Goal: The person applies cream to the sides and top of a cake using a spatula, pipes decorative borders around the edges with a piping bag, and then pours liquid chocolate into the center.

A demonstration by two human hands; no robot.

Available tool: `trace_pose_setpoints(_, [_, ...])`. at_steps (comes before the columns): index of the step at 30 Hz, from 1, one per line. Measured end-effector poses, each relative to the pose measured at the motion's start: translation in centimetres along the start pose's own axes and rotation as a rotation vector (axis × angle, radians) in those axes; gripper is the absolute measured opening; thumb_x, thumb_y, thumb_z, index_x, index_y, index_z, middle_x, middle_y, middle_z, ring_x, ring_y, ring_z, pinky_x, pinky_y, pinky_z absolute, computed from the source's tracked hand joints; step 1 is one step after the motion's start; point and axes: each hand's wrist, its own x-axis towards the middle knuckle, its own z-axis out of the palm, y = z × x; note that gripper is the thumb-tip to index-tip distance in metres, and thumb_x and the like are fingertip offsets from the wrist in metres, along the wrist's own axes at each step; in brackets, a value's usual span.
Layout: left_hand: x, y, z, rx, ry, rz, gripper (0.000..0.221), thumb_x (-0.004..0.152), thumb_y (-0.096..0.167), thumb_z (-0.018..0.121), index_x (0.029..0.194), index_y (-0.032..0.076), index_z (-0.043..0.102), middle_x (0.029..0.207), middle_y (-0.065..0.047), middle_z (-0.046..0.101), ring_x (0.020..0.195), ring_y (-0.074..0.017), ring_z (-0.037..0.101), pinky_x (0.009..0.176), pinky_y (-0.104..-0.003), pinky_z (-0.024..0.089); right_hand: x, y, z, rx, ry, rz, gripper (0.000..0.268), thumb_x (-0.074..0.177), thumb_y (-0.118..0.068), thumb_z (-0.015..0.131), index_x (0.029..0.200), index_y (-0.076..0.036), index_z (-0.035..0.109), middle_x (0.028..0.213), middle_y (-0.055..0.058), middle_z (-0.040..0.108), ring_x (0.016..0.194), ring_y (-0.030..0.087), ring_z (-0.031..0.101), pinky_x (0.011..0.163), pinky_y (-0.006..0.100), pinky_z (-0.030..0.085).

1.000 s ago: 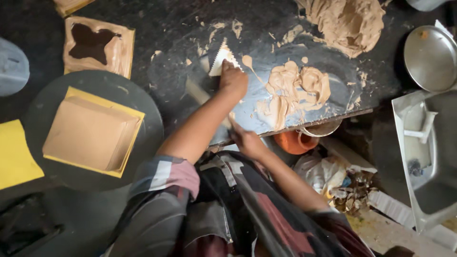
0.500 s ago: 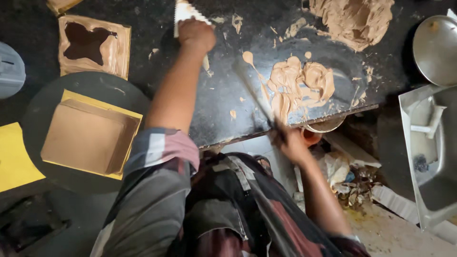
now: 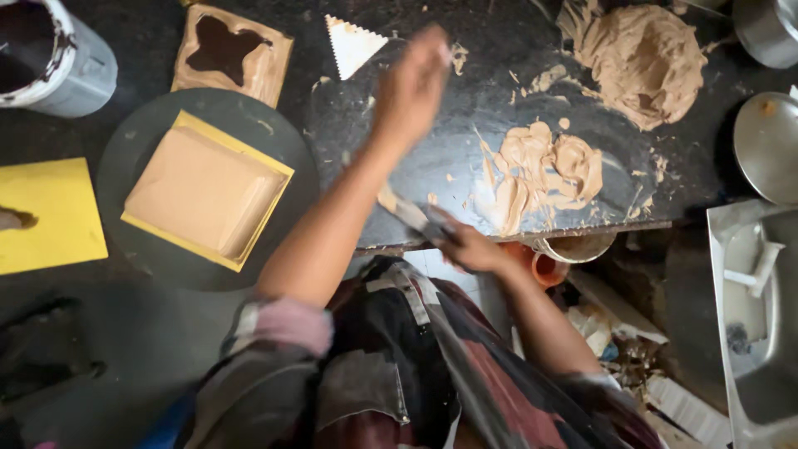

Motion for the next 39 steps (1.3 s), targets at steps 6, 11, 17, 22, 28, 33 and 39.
trace_pose_setpoints(6, [-17.9,10.5,-13.2,0.069,-0.162,0.298,0.038,0.098,0.019,0.070,0.131,0.002,0.065,0.129,-0.016,0.070,0.118,-0.0326,0.069,0.102,-0.043,0.054,-5.7,2.5,-3.2,-0.310,0.415,-0.590,0.085,0.083,-0.001,0.069,0.163,-0.013,0.041,0.139,0.028,0.062,0.122,0.041,0.062,0.097,0.049,0.051])
trace_pose_setpoints(11, [-23.0,4.0,-23.9,0.643,0.596,0.173,0.041,0.104,0.014,0.071,0.134,0.003,0.045,0.128,-0.017,0.048,0.118,-0.0319,0.049,0.101,-0.042,0.039,-2.0,4.0,3.0,-0.671,0.500,0.155,0.068,0.098,-0.002,0.064,0.161,-0.019,0.045,0.127,0.027,0.062,0.104,0.044,0.066,0.092,0.049,0.053])
trace_pose_setpoints(17, [-25.4,-3.9,-31.6,-0.785,1.100,-0.807,0.060,0.093,0.038,0.070,0.145,0.016,0.050,0.131,-0.011,0.055,0.094,-0.0296,0.034,0.068,-0.036,0.024,5.9,2.4,0.6,-0.238,0.708,-0.603,0.061,0.094,-0.005,0.064,0.151,0.001,0.044,0.143,0.029,0.061,0.130,0.045,0.064,0.109,0.046,0.052])
trace_pose_setpoints(22, [-27.7,-5.7,-35.9,-0.655,1.065,-0.706,0.059,0.089,0.037,0.070,0.140,0.018,0.046,0.133,-0.012,0.055,0.109,-0.0282,0.054,0.083,-0.036,0.040,8.2,-2.3,0.1,-0.675,0.885,-0.188,0.083,0.080,-0.017,0.086,0.149,0.004,0.043,0.115,0.035,0.062,0.101,0.050,0.063,0.090,0.052,0.052])
trace_pose_setpoints(28, [-25.6,-10.9,-50.7,0.759,0.697,-0.156,0.067,0.086,0.017,0.087,0.141,0.008,0.050,0.142,-0.020,0.051,0.128,-0.0375,0.054,0.104,-0.047,0.049,7.5,-10.2,5.1,-0.117,0.990,-0.547,0.069,0.102,0.002,0.068,0.162,-0.001,0.035,0.126,0.021,0.058,0.107,0.027,0.062,0.092,0.036,0.054])
trace_pose_setpoints(33, [-23.2,-15.5,-58.7,1.108,0.303,-0.006,0.067,0.064,0.007,0.080,0.130,0.008,0.066,0.143,-0.031,0.046,0.118,-0.0473,0.054,0.095,-0.049,0.049,6.2,-15.7,9.2,0.101,1.132,-0.466,0.071,0.109,0.003,0.060,0.169,-0.005,0.023,0.110,0.011,0.065,0.094,0.015,0.059,0.089,0.029,0.050])
trace_pose_setpoints(39, [-20.9,-13.7,-60.8,1.033,0.249,-0.026,0.038,0.098,0.002,0.069,0.135,0.009,0.070,0.139,-0.013,0.063,0.125,-0.0371,0.061,0.109,-0.045,0.050,0.8,-24.2,11.8,-0.051,1.265,-0.677,0.061,0.121,0.005,0.066,0.166,-0.008,0.027,0.113,0.011,0.065,0.095,0.018,0.062,0.086,0.028,0.052])
